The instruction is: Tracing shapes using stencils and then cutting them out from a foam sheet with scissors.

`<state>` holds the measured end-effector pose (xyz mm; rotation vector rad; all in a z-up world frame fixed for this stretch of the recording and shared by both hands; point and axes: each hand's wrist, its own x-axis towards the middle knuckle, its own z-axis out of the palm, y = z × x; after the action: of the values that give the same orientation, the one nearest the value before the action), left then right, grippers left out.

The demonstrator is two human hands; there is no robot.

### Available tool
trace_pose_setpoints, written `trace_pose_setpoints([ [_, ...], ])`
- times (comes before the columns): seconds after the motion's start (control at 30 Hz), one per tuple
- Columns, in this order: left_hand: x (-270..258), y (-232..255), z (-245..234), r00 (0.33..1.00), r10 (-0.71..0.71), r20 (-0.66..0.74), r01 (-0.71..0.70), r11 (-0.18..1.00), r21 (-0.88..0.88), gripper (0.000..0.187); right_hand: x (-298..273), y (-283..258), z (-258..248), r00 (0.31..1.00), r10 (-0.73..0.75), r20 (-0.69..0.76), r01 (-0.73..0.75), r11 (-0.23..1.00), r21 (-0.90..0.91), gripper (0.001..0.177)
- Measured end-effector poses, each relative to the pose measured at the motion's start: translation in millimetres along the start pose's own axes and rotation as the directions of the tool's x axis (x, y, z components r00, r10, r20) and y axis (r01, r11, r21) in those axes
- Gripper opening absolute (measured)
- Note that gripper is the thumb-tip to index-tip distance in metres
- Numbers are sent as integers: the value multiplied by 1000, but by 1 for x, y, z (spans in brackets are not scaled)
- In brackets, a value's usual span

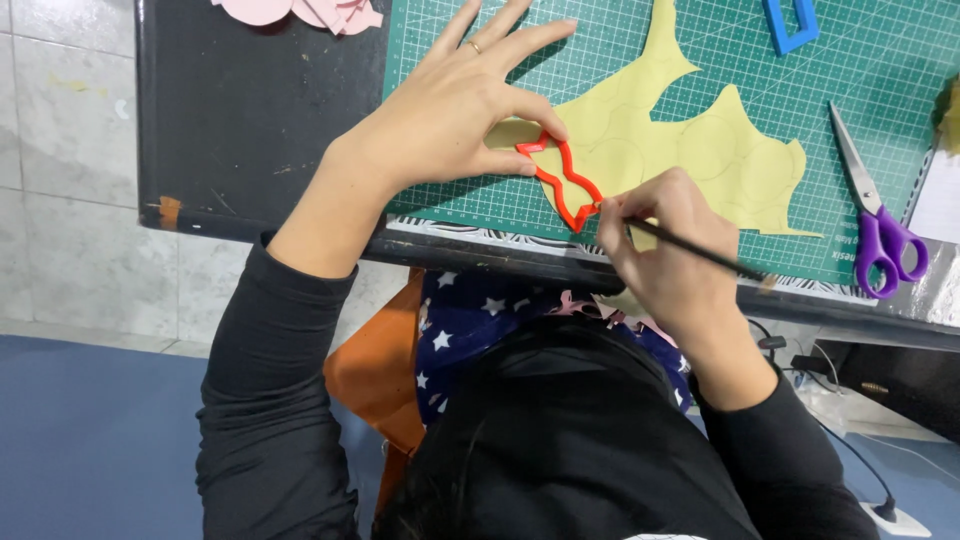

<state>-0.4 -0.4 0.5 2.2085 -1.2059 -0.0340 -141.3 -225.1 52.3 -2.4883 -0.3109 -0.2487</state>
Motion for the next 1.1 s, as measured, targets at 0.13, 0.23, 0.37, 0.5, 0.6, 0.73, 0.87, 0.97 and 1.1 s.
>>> trace_pose_setpoints([
  [0.13, -1, 3, -3, 1000, -3, 2, 3, 1000, -19, 34, 10, 16, 13, 993, 35, -111, 3, 945, 327, 25],
  [0.23, -2, 2, -2, 1000, -3, 4, 3, 1000, -2, 37, 25, 18, 31, 996, 67, -63, -25, 859, 511, 24],
  [0.37, -2, 0, 0, 1000, 2, -24, -3, 1000, -5, 39, 32, 12, 40, 997, 75, -36, -44, 839, 543, 25],
  [0.5, -3, 1, 1, 1000, -8, -18, 8, 1000, -8, 38, 32, 12, 42, 997, 63, -36, -35, 850, 526, 24],
  [0.6, -1, 0, 0, 1000, -15, -11, 15, 1000, -9, 38, 34, 12, 41, 998, 52, -48, -23, 878, 478, 23],
  [0.73, -2, 0, 0, 1000, -11, -5, 11, 1000, -6, 41, 30, 16, 35, 999, 44, 1, -39, 868, 495, 24],
  [0.87, -2, 2, -1, 1000, -6, -2, 6, 1000, -15, 39, 22, 23, 28, 997, 69, 15, -68, 882, 466, 23],
  [0.97, 0, 3, -1, 1000, -25, 0, 25, 1000, -12, 39, 16, 29, 27, 997, 78, -4, -66, 872, 485, 24],
  [1.1, -2, 3, -2, 1000, -7, -8, 7, 1000, -13, 38, 11, 34, 27, 994, 109, 0, -96, 873, 477, 24],
])
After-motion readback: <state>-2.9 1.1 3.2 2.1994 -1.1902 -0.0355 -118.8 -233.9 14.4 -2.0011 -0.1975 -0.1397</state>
